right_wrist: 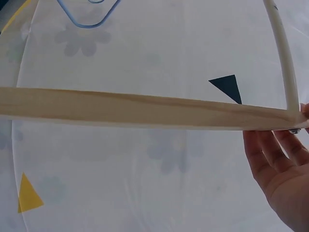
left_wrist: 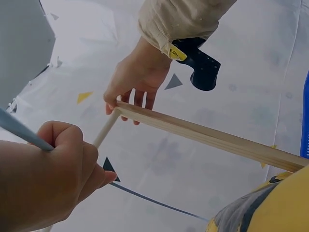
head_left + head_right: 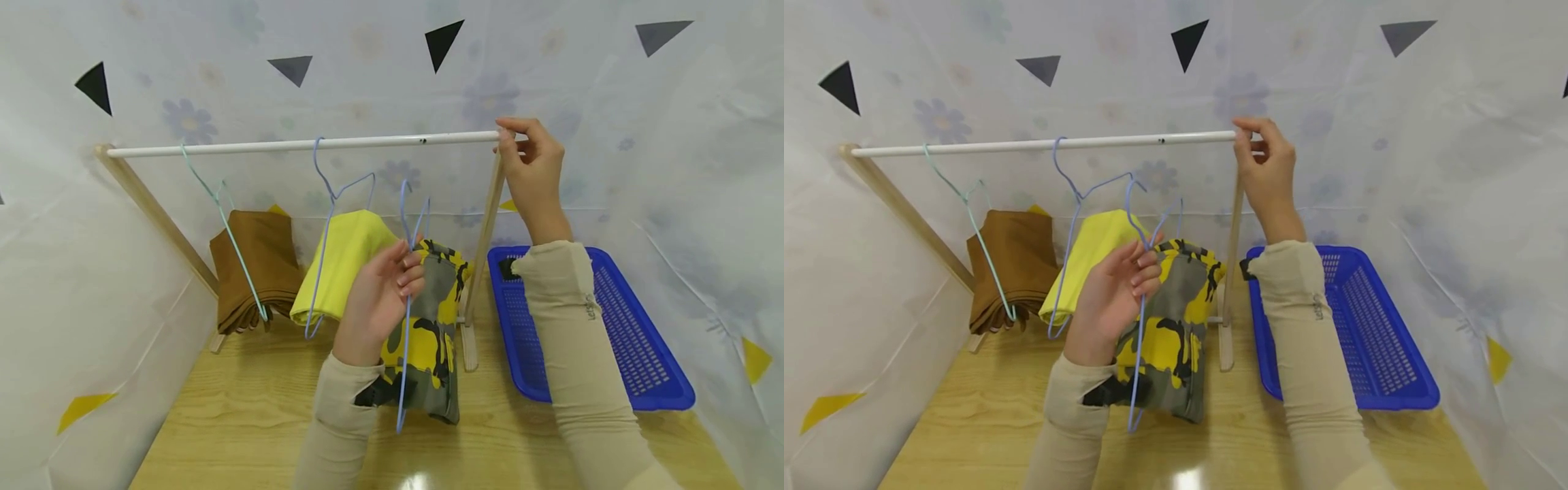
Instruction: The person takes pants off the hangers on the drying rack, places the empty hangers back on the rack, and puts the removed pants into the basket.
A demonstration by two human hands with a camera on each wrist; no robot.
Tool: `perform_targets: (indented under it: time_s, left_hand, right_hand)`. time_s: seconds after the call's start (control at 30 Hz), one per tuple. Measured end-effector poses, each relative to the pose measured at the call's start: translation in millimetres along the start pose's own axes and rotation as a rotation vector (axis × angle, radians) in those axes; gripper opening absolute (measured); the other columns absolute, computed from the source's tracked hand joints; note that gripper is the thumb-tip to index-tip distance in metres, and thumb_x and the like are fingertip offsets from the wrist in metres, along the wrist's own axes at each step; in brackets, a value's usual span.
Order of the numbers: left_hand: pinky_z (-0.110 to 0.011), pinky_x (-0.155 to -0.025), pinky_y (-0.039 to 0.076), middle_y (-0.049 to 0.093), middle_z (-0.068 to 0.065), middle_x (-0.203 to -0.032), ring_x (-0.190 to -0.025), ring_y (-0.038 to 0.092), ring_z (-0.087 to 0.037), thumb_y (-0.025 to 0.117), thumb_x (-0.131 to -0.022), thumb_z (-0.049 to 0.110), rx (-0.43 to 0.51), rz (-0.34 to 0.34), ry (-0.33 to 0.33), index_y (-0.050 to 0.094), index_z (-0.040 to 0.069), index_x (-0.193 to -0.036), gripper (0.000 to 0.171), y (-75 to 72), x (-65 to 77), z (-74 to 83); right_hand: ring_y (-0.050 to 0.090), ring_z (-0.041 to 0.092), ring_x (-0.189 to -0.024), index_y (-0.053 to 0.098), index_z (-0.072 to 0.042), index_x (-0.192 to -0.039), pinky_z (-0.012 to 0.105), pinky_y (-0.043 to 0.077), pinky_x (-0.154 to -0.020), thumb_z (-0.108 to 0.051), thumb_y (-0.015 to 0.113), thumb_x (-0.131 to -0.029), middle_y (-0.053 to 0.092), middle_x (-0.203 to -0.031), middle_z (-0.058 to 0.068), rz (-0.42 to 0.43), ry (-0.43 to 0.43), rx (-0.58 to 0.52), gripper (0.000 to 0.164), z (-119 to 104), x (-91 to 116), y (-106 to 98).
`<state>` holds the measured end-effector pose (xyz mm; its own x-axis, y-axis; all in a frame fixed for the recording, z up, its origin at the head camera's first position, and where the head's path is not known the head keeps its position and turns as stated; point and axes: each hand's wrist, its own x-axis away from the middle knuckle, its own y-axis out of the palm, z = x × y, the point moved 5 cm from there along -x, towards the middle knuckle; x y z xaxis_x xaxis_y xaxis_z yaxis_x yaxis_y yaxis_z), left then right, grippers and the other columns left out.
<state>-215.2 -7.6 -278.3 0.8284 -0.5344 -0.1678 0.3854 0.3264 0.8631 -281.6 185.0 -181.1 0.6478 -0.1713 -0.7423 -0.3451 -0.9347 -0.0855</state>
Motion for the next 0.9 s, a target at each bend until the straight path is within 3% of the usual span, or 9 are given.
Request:
perform_targets:
  time_s: [0.13,0.27,0.43,0.53,0.67,0.8,0.9]
  left_hand:
    - [-0.018,-0.049,0.02,0.028,0.0,-0.076,-0.058,0.014,-0.01,0.039,-0.095,0.018,0.013,-0.007,-0.009,0.032,0.004,-0.115,0.025,-2.3,1.0,-1.9]
    - [-0.018,-0.049,0.02,0.029,0.0,-0.076,-0.059,0.015,-0.01,0.04,-0.095,0.017,0.019,0.005,0.0,0.034,0.005,-0.115,0.025,-4.4,1.7,-2.4]
    - [-0.017,-0.049,0.021,0.031,0.0,-0.076,-0.059,0.016,-0.009,0.04,-0.094,0.017,0.029,0.012,0.008,0.039,0.005,-0.114,0.023,-5.0,3.2,-3.1]
    - [-0.017,-0.049,0.021,0.031,0.0,-0.076,-0.059,0.016,-0.009,0.041,-0.094,0.017,0.033,0.007,0.008,0.043,0.005,-0.11,0.02,-3.8,3.2,-3.6]
    - [-0.017,-0.049,0.021,0.031,0.001,-0.076,-0.059,0.016,-0.009,0.041,-0.094,0.018,0.032,-0.004,0.005,0.038,0.005,-0.114,0.024,-3.7,3.6,-4.6]
    - [-0.017,-0.049,0.021,0.03,0.001,-0.075,-0.058,0.016,-0.009,0.041,-0.094,0.018,0.04,-0.004,0.0,0.033,0.005,-0.119,0.028,-4.9,4.8,-6.3]
    - [-0.017,-0.049,0.021,0.029,0.001,-0.075,-0.059,0.016,-0.009,0.04,-0.095,0.018,0.049,-0.009,0.0,0.033,0.006,-0.12,0.029,-4.9,6.0,-6.8]
  right_hand:
    - [0.055,0.012,-0.078,0.062,-0.009,-0.108,0.022,0.045,-0.069,-0.017,0.05,-0.09,0.056,-0.107,0.009,-0.009,0.022,0.034,0.023,-3,2,-2]
    - [0.055,0.014,-0.092,0.057,-0.016,-0.118,0.025,0.045,-0.078,-0.022,0.046,-0.092,0.053,-0.114,0.005,-0.021,0.037,0.193,0.028,-4,9,-7]
    - [0.048,0.014,-0.101,0.053,-0.023,-0.12,0.025,0.042,-0.085,-0.027,0.045,-0.092,0.047,-0.115,0.002,0.109,-0.04,0.328,0.03,1,21,-18]
    - [0.048,0.018,-0.096,0.057,-0.012,-0.113,0.026,0.042,-0.081,-0.021,0.046,-0.091,0.049,-0.108,0.008,0.188,-0.118,0.346,0.026,-7,31,-22]
    - [0.05,0.023,-0.086,0.06,0.0,-0.103,0.026,0.041,-0.074,-0.013,0.047,-0.091,0.052,-0.094,0.017,0.22,-0.161,0.329,0.022,-10,53,-23]
    - [0.052,0.021,-0.075,0.062,0.003,-0.093,0.022,0.039,-0.067,-0.015,0.047,-0.091,0.056,-0.084,0.016,0.233,-0.073,0.344,0.023,1,84,-23]
    - [0.051,0.018,-0.07,0.062,0.001,-0.093,0.023,0.039,-0.063,-0.019,0.047,-0.092,0.058,-0.081,0.012,0.171,0.059,0.353,0.026,19,110,-21]
